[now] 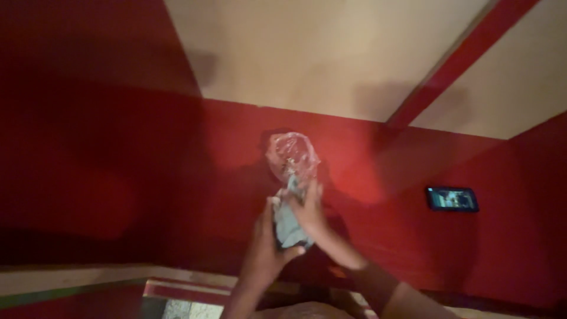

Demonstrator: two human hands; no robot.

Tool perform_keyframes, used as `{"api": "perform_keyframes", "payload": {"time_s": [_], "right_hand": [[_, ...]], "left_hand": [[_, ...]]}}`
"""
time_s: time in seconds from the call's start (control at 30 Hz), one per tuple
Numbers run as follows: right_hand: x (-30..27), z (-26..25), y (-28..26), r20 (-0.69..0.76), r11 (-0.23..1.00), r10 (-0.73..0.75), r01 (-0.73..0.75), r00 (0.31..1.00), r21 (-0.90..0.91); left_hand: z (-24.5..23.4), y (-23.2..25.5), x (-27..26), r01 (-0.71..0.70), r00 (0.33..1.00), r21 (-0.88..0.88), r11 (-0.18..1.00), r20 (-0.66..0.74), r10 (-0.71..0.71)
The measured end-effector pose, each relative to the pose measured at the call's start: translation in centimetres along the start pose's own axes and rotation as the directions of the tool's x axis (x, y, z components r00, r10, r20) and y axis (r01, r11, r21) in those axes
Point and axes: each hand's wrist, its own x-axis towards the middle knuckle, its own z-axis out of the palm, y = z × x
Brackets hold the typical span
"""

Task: The person wipes a red-painted wall with a cloth, focusing on the corner and the area around a plastic bag. They repeatedly rub the same sections while a smartphone rests on the wall nearby.

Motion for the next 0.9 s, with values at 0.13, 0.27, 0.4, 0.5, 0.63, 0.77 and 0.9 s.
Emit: {"api": "perform_keyframes", "payload": {"time_s": [0.13,0.27,0.4,0.5,0.63,0.77,0.9], "right_hand": [[-5.3,-3.2,5.5,0.352,0.806,0.334,-0.458,0.874,0.375],[-4.3,-11.9,15.0,0.125,0.611,0.682,-0.656,0.72,0.442],[-4.3,-25.1,23.0,0.037,0.376,0.839,-0.627,0.543,0.682],[-2.2,-31.5,26.0,0.1,0.675,0.714,-0.719,0.693,0.167],[0.7,-33.5,26.6,-0.027,0.494,0.841,-0.745,0.541,0.449],[2.5,-31.8,25.2,0.003,0.233,0.916,-0.537,0.402,0.811],[2.0,-29.9,24.6,-0.058,0.274,0.919,-0.525,0.391,0.805]], "left_hand": [[3.0,1.5,1.1,0.028,0.999,0.089,0.996,0.035,-0.032],[4.3,1.1,0.8,0.233,0.957,0.179,0.956,0.131,-0.258],[5.1,0.3,0.3,0.295,0.937,0.21,0.932,0.127,-0.325],[6.1,0.4,0.4,0.36,0.91,0.244,0.9,0.123,-0.397],[6.5,0.7,0.0,0.3,0.944,0.293,0.908,0.049,-0.327],[6.7,1.1,0.0,0.415,0.889,0.296,0.86,0.07,-0.453],[6.4,1.1,-0.4,0.442,0.879,0.272,0.855,0.06,-0.473]]}}
